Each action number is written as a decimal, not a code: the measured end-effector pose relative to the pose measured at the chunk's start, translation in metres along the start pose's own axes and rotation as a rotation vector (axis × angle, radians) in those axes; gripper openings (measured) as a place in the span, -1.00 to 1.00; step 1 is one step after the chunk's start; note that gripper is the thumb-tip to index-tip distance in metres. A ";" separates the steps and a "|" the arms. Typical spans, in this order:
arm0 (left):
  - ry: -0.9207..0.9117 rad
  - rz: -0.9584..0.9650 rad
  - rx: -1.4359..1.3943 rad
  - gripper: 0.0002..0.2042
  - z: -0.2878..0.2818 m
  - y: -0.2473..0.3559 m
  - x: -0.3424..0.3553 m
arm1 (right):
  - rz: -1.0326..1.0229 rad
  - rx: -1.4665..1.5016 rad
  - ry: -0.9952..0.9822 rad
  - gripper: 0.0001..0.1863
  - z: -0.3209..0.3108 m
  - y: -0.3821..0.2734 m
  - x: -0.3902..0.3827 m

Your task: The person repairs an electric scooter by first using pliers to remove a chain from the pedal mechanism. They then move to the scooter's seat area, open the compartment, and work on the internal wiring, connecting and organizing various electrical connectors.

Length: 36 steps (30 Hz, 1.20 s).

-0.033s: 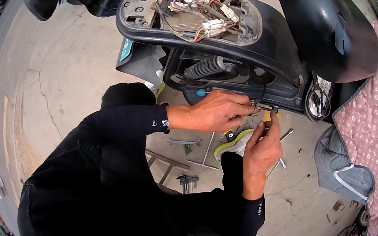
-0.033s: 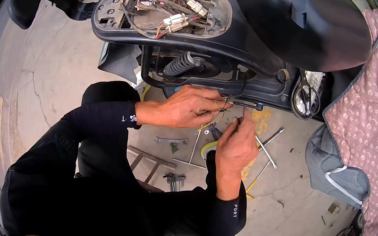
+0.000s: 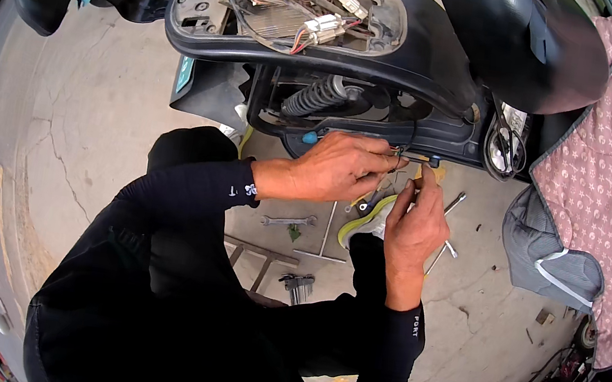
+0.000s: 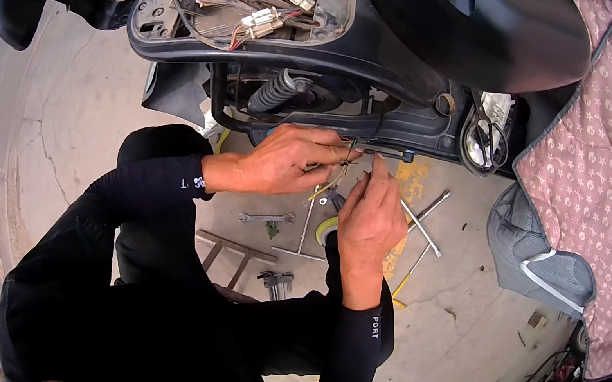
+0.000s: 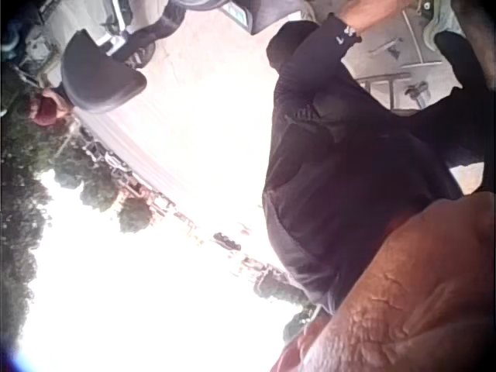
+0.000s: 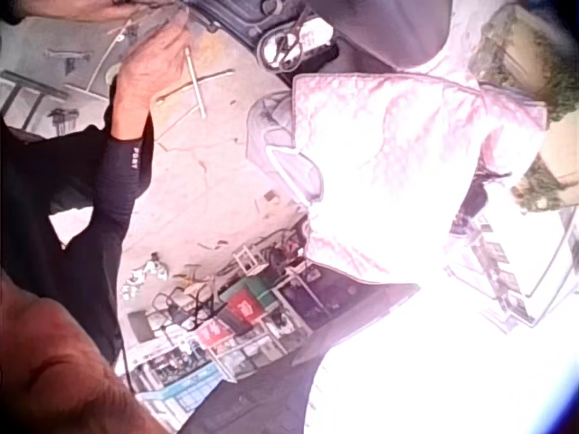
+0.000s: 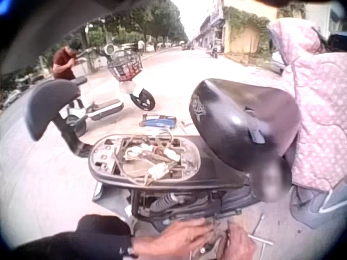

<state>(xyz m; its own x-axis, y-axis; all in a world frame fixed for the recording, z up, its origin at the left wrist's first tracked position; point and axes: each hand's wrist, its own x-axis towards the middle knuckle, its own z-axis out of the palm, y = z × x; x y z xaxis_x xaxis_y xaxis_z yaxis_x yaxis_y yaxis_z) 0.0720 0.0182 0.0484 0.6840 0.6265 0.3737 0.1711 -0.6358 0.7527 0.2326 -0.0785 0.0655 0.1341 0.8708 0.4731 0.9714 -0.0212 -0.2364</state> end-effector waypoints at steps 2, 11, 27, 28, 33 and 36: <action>-0.036 -0.014 0.008 -0.61 0.000 0.006 0.003 | -0.134 -0.026 0.095 -0.68 0.002 0.004 0.003; -0.035 0.072 0.104 -0.60 0.001 0.001 -0.002 | -0.042 0.127 -0.028 -0.89 0.006 -0.007 -0.005; -0.058 0.097 0.130 -0.53 0.000 0.002 0.000 | -0.261 -0.025 0.079 -0.83 0.000 0.003 -0.002; -0.065 0.096 0.132 -0.53 -0.001 0.002 0.000 | 0.012 0.284 -0.045 -0.85 0.002 0.003 -0.006; -0.055 0.094 0.108 -0.52 -0.001 0.002 0.000 | 1.052 1.525 -0.420 -0.73 -0.009 -0.002 0.001; -0.065 0.067 0.113 -0.52 -0.005 0.004 0.001 | 0.840 1.110 -0.301 -0.77 -0.012 -0.002 0.002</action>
<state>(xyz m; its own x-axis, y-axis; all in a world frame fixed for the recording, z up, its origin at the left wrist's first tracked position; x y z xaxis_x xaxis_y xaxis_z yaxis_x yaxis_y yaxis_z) 0.0701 0.0187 0.0538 0.7405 0.5527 0.3823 0.2001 -0.7244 0.6597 0.2330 -0.0823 0.0769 0.4016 0.8650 -0.3008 -0.0483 -0.3080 -0.9501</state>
